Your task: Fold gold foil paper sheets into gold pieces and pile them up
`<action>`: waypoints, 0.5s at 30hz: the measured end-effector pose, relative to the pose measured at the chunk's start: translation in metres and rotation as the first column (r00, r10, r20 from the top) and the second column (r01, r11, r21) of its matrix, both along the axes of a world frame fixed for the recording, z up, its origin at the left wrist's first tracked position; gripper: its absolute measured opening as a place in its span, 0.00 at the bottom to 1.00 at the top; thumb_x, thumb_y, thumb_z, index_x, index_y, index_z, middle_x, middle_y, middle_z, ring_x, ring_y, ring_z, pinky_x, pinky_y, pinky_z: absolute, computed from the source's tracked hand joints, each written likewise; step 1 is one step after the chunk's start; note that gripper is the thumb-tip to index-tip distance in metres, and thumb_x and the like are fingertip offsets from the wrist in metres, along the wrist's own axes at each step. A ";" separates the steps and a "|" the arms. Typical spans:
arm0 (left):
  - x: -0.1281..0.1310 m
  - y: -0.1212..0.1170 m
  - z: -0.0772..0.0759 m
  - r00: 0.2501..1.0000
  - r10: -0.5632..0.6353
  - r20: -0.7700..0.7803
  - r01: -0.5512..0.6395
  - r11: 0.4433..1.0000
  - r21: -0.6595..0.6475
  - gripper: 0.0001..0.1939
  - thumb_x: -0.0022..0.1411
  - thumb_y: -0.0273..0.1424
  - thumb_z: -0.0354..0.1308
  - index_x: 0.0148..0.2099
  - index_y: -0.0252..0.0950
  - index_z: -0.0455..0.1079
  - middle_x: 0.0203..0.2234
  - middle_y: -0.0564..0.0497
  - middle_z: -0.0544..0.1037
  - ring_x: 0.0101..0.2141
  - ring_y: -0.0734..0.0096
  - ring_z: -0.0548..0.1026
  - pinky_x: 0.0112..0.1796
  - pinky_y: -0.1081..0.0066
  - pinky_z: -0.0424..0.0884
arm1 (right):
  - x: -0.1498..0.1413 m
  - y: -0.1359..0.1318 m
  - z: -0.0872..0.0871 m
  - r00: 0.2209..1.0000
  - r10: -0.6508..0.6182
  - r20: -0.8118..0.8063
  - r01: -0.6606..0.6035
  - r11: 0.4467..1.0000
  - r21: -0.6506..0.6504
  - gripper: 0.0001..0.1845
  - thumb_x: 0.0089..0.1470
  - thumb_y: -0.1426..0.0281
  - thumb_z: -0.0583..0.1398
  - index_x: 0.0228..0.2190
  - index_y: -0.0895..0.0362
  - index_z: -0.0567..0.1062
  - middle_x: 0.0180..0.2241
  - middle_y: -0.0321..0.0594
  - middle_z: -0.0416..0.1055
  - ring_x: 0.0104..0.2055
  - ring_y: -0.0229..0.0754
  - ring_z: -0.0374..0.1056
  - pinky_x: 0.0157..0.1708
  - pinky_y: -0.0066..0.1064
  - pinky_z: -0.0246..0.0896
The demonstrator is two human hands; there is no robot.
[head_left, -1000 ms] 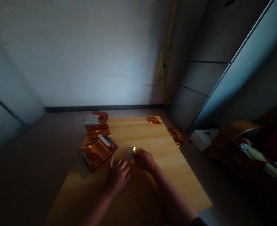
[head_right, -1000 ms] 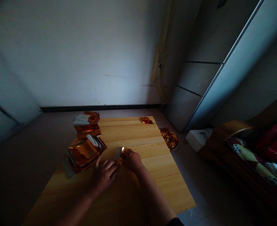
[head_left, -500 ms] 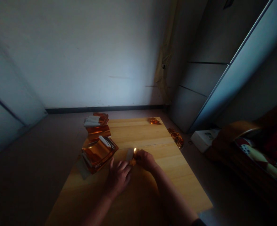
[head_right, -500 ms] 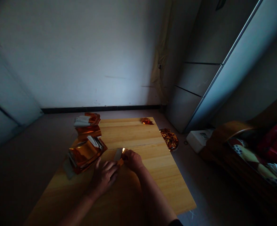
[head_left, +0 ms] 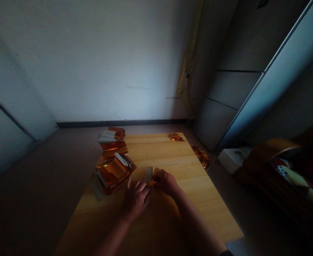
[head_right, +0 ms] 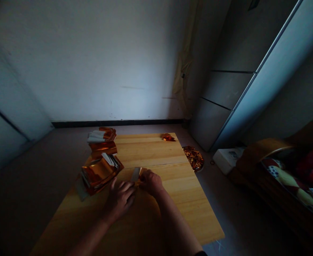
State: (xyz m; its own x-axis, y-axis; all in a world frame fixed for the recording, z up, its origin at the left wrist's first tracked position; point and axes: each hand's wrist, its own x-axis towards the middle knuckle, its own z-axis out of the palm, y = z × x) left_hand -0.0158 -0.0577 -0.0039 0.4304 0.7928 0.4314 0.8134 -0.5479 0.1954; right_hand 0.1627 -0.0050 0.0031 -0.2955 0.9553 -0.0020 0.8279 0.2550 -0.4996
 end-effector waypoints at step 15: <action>0.013 0.008 0.000 0.992 0.129 0.004 -0.129 0.992 0.002 0.08 0.60 0.31 0.53 0.31 0.41 0.72 0.31 0.51 0.76 0.38 0.63 0.71 0.55 0.41 0.46 | -0.005 -0.001 0.003 0.988 0.011 0.157 -0.022 0.997 0.073 0.13 0.59 0.70 0.51 0.40 0.52 0.74 0.45 0.40 0.69 0.36 0.36 0.69 0.31 0.24 0.59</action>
